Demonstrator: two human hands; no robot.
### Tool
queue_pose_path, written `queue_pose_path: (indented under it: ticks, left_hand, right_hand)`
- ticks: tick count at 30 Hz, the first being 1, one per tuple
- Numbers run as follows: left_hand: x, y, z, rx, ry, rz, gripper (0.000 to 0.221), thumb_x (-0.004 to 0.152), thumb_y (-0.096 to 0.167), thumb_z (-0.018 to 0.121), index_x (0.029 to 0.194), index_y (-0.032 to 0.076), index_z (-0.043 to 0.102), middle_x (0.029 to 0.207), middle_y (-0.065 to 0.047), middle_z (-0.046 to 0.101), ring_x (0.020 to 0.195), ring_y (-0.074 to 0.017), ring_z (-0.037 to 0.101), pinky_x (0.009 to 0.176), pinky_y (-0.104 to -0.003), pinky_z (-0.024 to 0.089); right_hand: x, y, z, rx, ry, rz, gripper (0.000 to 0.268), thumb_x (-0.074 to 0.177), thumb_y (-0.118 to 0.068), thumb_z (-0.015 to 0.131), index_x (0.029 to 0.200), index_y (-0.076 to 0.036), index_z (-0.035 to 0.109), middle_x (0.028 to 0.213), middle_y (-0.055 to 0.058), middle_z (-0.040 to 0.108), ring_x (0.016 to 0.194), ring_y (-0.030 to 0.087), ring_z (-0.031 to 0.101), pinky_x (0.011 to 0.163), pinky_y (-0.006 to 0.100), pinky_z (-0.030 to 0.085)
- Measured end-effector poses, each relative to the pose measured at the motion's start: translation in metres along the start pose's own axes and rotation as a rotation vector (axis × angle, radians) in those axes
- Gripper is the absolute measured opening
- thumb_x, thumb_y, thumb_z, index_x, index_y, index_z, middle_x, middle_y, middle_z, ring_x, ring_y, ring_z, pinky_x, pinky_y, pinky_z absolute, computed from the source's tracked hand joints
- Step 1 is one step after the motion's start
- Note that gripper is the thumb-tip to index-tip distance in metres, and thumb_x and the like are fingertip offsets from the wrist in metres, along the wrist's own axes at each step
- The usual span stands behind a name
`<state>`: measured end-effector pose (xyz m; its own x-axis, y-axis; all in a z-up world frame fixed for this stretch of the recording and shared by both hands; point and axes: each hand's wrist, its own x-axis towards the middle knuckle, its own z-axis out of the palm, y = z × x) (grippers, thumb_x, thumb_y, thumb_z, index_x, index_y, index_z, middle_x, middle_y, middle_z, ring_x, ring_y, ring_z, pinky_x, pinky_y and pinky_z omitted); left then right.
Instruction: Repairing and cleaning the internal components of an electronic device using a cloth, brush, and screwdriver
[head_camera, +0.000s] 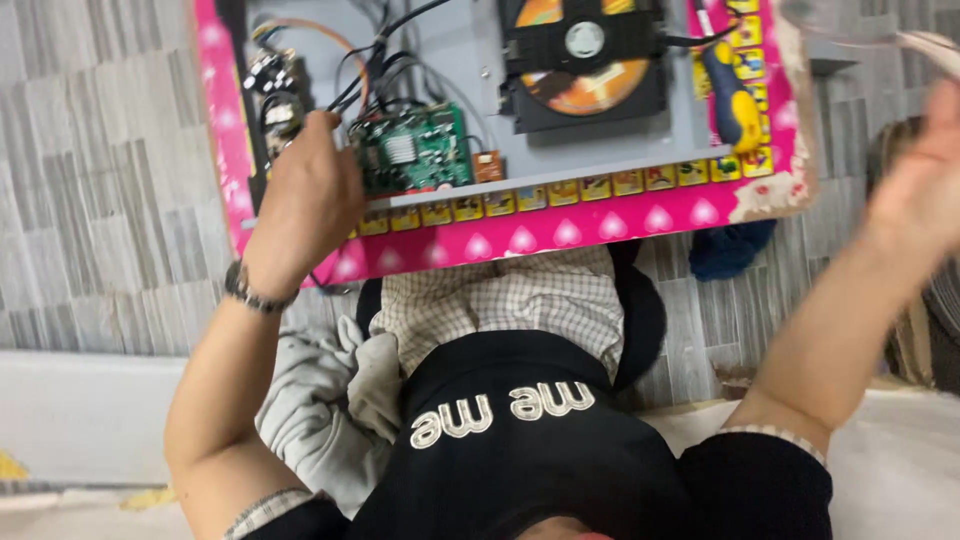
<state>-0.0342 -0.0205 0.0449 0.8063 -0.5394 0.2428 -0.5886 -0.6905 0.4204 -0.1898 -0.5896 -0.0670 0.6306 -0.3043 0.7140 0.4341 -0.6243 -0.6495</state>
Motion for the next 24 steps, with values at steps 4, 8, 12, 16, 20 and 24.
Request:
queue_pose_path:
  ticks: [4,8,12,16,20,24]
  left_hand:
    - [0.004,0.025,-0.014,0.06,0.178,-0.048,0.031,0.098,-0.005,0.059,0.127,-0.012,0.05,0.108,-0.029,0.059,0.087,-0.0431,0.059,0.074,-0.048,0.048]
    - [0.003,0.047,-0.027,0.14,0.205,-0.003,0.045,0.095,-0.009,0.062,0.137,-0.01,0.045,0.119,-0.027,0.059,0.1,-0.04,0.058,0.084,-0.046,0.049]
    - [-0.006,0.059,-0.029,0.104,0.231,0.089,0.041,0.093,-0.012,0.066,0.132,-0.009,0.054,0.115,-0.025,0.056,0.099,-0.038,0.053,0.087,-0.046,0.045]
    - [-0.005,0.072,-0.033,0.048,0.22,0.123,0.035,0.091,-0.01,0.069,0.125,-0.008,0.059,0.114,-0.024,0.057,0.101,-0.0384,0.053,0.089,-0.046,0.045]
    - [-0.003,0.07,-0.03,0.053,0.23,0.146,0.035,0.089,-0.01,0.072,0.123,-0.007,0.061,0.113,-0.022,0.057,0.099,-0.036,0.052,0.087,-0.045,0.044]
    - [0.0,0.067,-0.031,0.064,0.248,0.083,0.033,0.09,-0.01,0.072,0.122,-0.006,0.065,0.119,-0.023,0.059,0.103,-0.036,0.054,0.086,-0.043,0.047]
  right_hand:
    - [0.023,0.053,0.039,0.772,0.451,0.486,0.044,0.091,-0.038,0.074,0.12,-0.01,0.056,0.115,0.014,0.062,0.126,0.032,0.066,0.126,0.054,0.059]
    - [0.039,0.046,0.081,0.943,0.623,0.624,0.055,0.079,-0.03,0.078,0.12,0.0,0.056,0.104,0.018,0.069,0.11,0.034,0.072,0.118,0.053,0.061]
    - [0.041,0.011,0.102,0.539,0.271,0.721,0.018,0.097,-0.014,0.066,0.113,-0.006,0.065,0.108,0.008,0.068,0.101,0.015,0.07,0.099,0.027,0.064]
    - [0.037,-0.022,0.1,-0.003,-0.149,0.73,0.019,0.096,0.004,0.072,0.112,-0.007,0.071,0.101,0.005,0.071,0.086,0.008,0.064,0.078,0.017,0.058]
    - [0.039,-0.029,0.083,0.057,-0.285,0.594,0.028,0.092,0.015,0.064,0.118,0.004,0.064,0.12,0.012,0.062,0.106,0.018,0.063,0.095,0.025,0.056]
    - [0.057,-0.02,0.077,-0.035,-0.392,0.619,0.019,0.1,0.006,0.063,0.118,0.004,0.067,0.111,0.009,0.067,0.092,0.011,0.061,0.083,0.02,0.051]
